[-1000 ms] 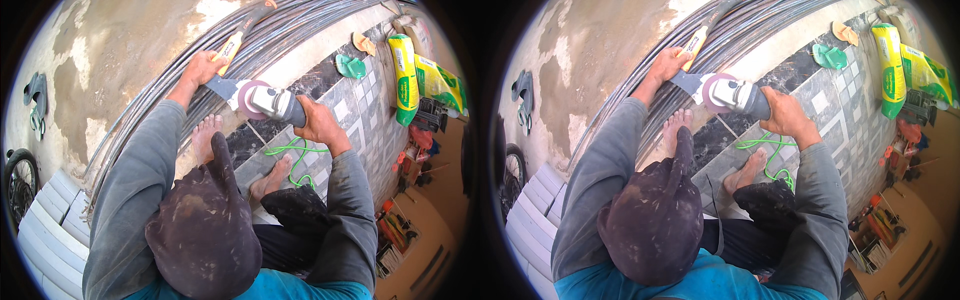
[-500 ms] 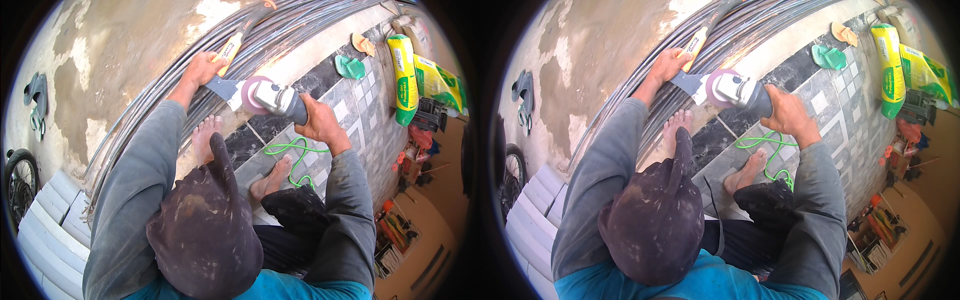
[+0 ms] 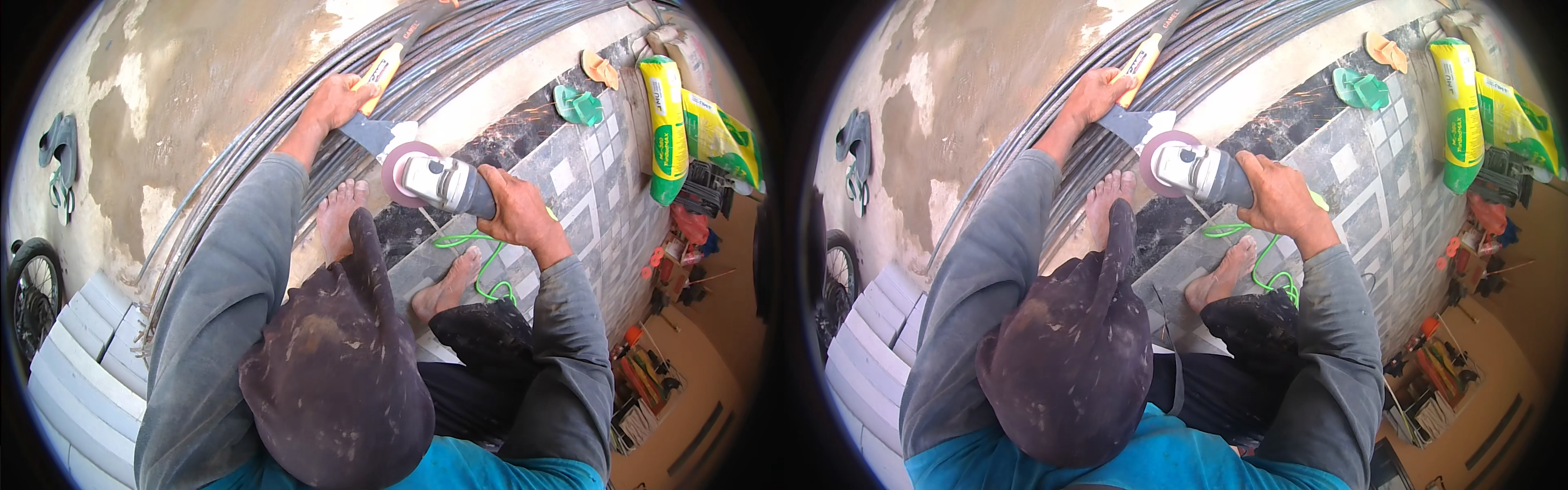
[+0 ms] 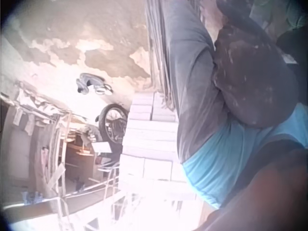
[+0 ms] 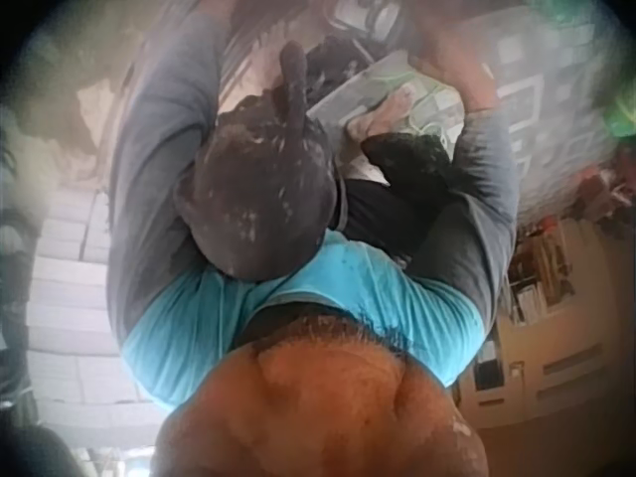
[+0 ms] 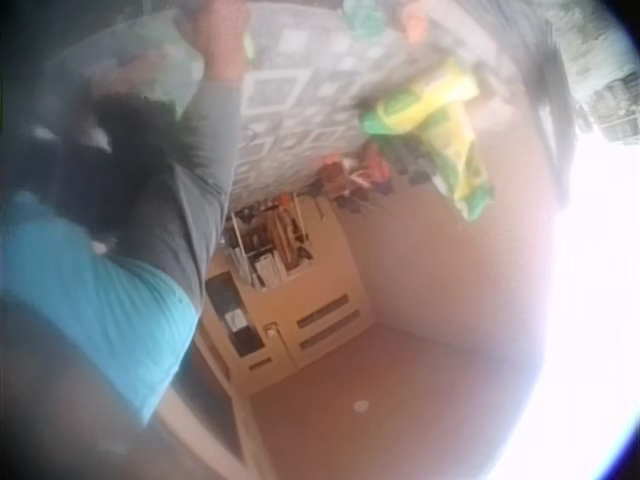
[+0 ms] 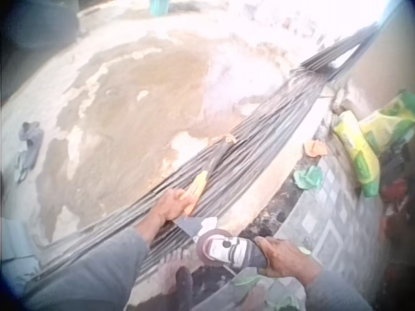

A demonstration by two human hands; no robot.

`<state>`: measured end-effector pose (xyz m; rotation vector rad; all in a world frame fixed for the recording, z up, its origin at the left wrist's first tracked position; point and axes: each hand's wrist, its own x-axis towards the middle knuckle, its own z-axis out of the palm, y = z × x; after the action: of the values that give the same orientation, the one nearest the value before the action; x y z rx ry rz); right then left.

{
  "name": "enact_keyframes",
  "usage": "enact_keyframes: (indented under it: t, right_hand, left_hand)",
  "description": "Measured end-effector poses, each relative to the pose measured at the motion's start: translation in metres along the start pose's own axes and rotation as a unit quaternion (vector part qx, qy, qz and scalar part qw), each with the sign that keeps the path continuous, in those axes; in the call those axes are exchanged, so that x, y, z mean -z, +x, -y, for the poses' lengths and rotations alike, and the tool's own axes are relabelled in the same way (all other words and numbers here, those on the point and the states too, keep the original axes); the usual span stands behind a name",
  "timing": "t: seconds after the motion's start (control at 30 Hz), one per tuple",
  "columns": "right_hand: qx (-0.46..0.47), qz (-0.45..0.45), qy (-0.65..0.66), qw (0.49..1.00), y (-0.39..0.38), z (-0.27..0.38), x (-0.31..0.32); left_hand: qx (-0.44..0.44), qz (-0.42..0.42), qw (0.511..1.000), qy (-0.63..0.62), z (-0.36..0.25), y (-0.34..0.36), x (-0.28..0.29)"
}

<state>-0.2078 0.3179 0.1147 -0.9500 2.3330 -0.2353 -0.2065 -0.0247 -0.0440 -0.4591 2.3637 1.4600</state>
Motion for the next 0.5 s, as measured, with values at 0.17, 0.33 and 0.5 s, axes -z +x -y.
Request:
enact_keyframes:
  t: [0.17, 0.33, 0.5]
  right_hand:
    - [-0.050, -0.054, 0.002, 0.997, 0.004, -0.013, 0.008]
    - [-0.009, -0.024, -0.008, 1.000, -0.006, -0.008, 0.003]
    - [-0.047, -0.063, 0.005, 0.997, -0.002, -0.015, 0.006]
  left_hand:
    - [0.003, 0.011, 1.000, -0.019, 0.000, 0.002, 0.000]
    - [0.009, 0.013, 1.000, -0.015, -0.002, 0.002, 0.001]
    - [0.007, 0.005, 1.000, -0.021, -0.001, 0.002, 0.000]
